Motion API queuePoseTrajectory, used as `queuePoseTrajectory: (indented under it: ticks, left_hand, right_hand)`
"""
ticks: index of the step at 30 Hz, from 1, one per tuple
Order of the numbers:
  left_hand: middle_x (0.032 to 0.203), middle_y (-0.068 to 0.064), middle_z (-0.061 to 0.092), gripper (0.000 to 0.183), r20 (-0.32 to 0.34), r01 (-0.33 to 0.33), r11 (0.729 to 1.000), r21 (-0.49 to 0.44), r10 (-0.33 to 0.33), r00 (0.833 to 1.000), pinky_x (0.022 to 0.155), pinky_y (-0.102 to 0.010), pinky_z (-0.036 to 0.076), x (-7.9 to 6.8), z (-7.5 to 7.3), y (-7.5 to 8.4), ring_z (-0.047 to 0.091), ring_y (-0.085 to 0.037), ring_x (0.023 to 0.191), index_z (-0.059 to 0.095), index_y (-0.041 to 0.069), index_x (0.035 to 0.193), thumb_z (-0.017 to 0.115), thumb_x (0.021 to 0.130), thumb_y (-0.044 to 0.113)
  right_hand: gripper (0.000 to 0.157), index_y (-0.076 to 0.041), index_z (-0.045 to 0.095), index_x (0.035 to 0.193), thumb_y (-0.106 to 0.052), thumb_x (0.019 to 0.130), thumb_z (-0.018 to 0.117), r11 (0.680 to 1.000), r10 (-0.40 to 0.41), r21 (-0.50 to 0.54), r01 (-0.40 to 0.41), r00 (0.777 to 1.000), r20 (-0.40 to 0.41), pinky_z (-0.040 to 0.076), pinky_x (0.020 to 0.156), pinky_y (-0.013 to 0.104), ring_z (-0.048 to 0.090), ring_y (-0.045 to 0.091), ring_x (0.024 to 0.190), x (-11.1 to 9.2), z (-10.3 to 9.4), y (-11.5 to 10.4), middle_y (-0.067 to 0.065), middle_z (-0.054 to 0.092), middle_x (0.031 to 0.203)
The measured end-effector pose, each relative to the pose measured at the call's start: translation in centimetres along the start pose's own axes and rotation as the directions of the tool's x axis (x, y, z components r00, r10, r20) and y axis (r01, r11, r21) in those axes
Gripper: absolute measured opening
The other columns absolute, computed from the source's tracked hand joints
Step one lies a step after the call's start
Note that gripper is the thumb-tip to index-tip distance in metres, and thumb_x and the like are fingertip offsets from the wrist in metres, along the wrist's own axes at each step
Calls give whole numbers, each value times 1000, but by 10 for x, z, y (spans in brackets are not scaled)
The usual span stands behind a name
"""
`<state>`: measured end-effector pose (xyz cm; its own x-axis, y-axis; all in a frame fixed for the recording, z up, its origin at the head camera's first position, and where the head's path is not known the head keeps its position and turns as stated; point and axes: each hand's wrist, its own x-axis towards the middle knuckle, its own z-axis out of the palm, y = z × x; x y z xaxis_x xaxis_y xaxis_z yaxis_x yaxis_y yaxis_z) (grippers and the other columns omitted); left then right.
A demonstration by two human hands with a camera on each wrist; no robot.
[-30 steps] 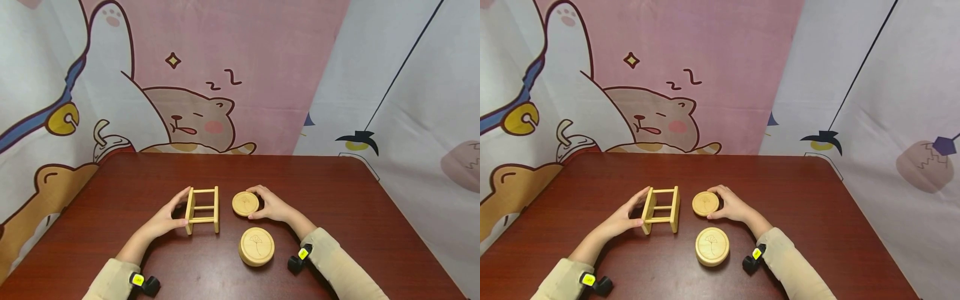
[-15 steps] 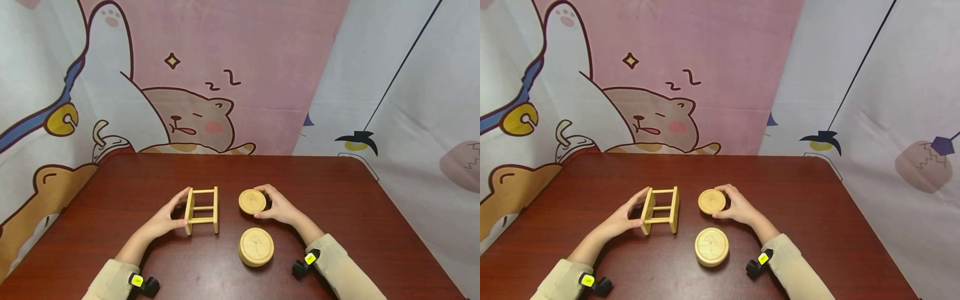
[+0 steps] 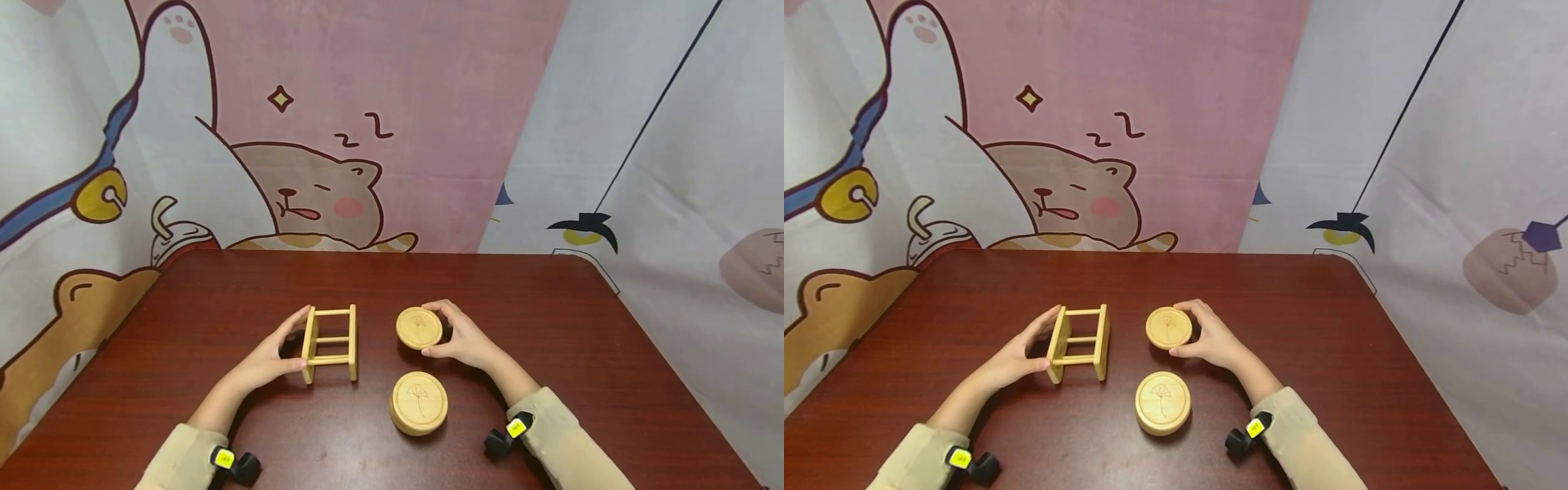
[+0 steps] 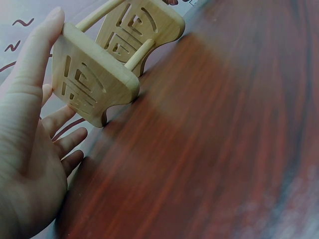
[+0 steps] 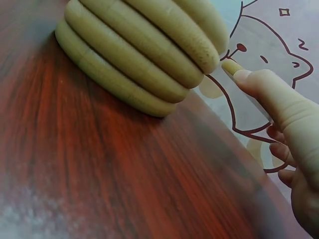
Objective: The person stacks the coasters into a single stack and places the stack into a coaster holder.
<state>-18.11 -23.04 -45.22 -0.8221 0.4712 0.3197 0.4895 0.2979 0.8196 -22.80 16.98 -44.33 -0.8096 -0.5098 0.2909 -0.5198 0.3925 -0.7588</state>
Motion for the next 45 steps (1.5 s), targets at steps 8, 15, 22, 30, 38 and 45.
queuePoseTrajectory:
  ticks: [8, 15, 22, 30, 38, 45]
  left_hand:
    - [147, -15, 38, 90, 1, -1, 1000, -7, 1, 1000, 101, -40, 31, 0, 1, -1, 36, -25, 132, 22, 6, 152, 75, 80, 19]
    - [147, -14, 37, 90, 5, 13, 1000, -6, -13, 1000, 102, -36, 31, -1, 2, -2, 36, -22, 132, 22, 5, 152, 75, 80, 17]
    - [147, -16, 37, 90, 6, 4, 1000, -4, -4, 1000, 101, -41, 31, 0, 2, -1, 36, -25, 132, 22, 8, 152, 75, 80, 17]
    - [148, -15, 36, 90, 6, 4, 1000, -5, -3, 1000, 101, -43, 31, 0, 1, -2, 34, -28, 132, 22, 14, 153, 75, 80, 18]
    - [147, -15, 37, 90, 1, -3, 1000, 7, 3, 1000, 100, -41, 32, 0, 0, -1, 35, -28, 132, 22, 5, 152, 75, 80, 19]
    - [147, -15, 37, 90, -1, 2, 1000, 15, -2, 1000, 100, -46, 31, 0, 0, -2, 35, -25, 132, 22, 8, 152, 75, 80, 20]
  right_hand:
    - [72, 4, 49, 128, -4, 67, 85, 1000, -2, 4, 2, 1000, -14, 38, 91, 49, 47, 31, 113, -8, -11, -39, 17, 52, 123]
    - [71, 4, 50, 126, -5, 66, 85, 999, -38, 8, 38, 999, -31, 35, 91, 58, 46, 33, 115, -12, -14, -45, 18, 53, 122]
    - [75, -6, 51, 127, -10, 62, 88, 998, -67, 15, 68, 996, -64, 33, 95, 59, 46, 25, 117, -15, -11, -21, 8, 53, 123]
    - [75, -11, 52, 126, -17, 62, 90, 997, -71, 21, 73, 995, -72, 34, 95, 57, 46, 22, 116, -22, -13, -29, 3, 53, 122]
    - [75, 1, 50, 124, -6, 60, 88, 995, -94, 14, 96, 993, -72, 33, 95, 59, 46, 28, 113, -30, -16, -58, 12, 53, 120]
    - [73, 6, 51, 122, -3, 58, 86, 995, -104, 6, 104, 992, -69, 36, 96, 50, 47, 27, 112, -38, -18, -82, 14, 54, 117]
